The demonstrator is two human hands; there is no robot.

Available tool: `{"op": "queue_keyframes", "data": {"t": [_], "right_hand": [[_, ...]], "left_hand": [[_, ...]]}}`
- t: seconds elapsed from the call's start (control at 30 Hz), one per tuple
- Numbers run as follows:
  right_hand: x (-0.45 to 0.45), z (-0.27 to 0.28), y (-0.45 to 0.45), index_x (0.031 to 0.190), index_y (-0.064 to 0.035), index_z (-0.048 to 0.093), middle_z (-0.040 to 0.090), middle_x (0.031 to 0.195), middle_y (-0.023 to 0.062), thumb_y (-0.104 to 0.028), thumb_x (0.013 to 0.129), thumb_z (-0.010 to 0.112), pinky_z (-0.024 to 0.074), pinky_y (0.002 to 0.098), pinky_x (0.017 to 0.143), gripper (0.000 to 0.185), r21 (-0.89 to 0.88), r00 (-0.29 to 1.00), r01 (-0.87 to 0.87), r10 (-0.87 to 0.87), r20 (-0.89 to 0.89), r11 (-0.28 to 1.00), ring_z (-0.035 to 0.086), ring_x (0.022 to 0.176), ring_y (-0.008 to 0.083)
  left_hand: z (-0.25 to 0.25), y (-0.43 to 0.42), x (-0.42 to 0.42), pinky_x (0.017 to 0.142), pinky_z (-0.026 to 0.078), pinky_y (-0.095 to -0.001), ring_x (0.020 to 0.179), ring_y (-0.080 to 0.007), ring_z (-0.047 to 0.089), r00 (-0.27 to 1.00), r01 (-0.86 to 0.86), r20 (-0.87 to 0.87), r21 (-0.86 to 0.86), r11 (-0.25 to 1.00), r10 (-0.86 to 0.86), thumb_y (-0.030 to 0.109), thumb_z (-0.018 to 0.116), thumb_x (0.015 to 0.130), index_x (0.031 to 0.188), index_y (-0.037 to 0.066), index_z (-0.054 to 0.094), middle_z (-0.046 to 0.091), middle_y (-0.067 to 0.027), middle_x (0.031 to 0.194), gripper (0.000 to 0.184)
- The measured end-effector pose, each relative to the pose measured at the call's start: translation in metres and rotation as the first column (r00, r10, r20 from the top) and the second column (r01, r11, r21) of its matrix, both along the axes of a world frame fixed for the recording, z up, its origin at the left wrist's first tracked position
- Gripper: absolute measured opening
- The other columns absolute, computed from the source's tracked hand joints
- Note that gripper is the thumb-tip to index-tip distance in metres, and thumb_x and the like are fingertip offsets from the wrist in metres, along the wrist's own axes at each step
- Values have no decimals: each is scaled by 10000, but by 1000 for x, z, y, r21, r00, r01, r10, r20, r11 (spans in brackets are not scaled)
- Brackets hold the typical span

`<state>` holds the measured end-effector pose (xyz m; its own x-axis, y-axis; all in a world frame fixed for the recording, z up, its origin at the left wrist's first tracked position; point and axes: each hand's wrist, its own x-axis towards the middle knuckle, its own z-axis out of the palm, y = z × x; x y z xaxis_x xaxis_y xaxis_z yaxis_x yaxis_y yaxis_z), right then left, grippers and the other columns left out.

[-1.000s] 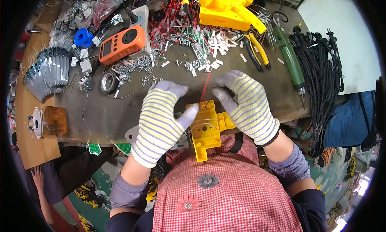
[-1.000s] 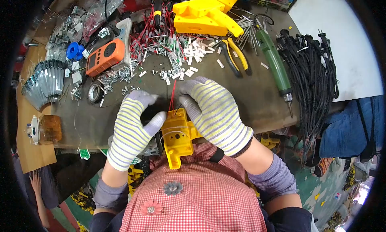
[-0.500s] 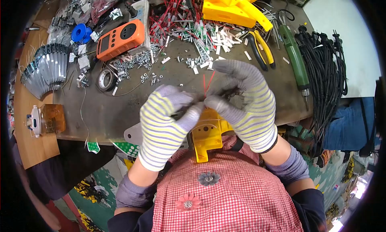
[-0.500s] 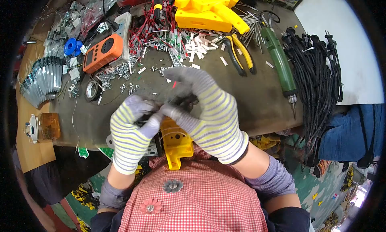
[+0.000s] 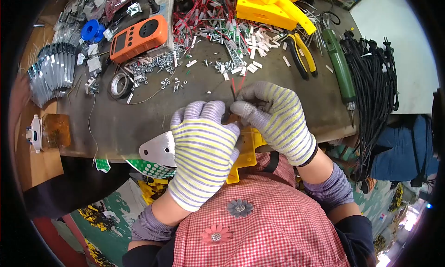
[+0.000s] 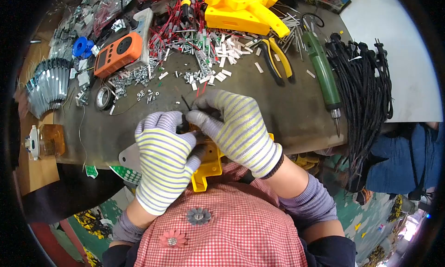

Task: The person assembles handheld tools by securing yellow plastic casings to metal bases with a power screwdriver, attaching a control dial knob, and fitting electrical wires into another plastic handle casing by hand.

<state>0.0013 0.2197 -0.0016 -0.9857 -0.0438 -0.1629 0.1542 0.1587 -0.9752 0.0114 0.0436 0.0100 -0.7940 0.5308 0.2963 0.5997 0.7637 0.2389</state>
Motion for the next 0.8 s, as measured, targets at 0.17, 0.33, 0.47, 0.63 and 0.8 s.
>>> {"op": "queue_keyframes", "data": {"t": [0.17,0.33,0.47,0.63,0.8], "right_hand": [[-1,-8,3,997,27,716,713,824,161,-119,888,755,552,327,673,186,59,995,15,-9,-95,998,703,728,199],[8,-6,-4,984,3,713,662,828,151,-80,856,748,525,359,667,157,229,933,-5,87,-349,973,662,728,289],[17,-5,-16,924,-25,698,597,789,127,-67,828,750,494,391,623,117,339,910,4,137,-391,941,615,689,305],[15,-11,-16,902,-46,690,598,783,127,-94,780,758,502,422,659,148,354,883,-18,181,-433,935,617,741,346],[16,-7,-16,877,-60,694,616,799,126,-125,758,765,510,431,677,154,397,888,-36,211,-408,917,623,759,353]], "left_hand": [[-9,-12,-4,852,451,-416,938,-289,569,991,-42,133,383,923,-10,88,774,723,852,86,704,583,-103,972,146],[-22,-19,-1,789,528,-327,890,-203,636,931,-303,363,691,657,48,43,761,798,918,22,732,633,-102,946,124],[-20,-23,-6,787,534,-317,900,-194,650,895,-335,445,722,606,-35,56,776,797,942,20,766,658,-101,969,149],[-18,-25,-8,752,526,-287,874,-160,646,857,-353,502,739,574,-119,34,766,809,972,28,784,653,-73,947,164],[-21,-23,-8,724,517,-268,850,-140,643,867,-335,480,761,556,-134,28,758,818,972,30,788,654,-66,934,157]]}}
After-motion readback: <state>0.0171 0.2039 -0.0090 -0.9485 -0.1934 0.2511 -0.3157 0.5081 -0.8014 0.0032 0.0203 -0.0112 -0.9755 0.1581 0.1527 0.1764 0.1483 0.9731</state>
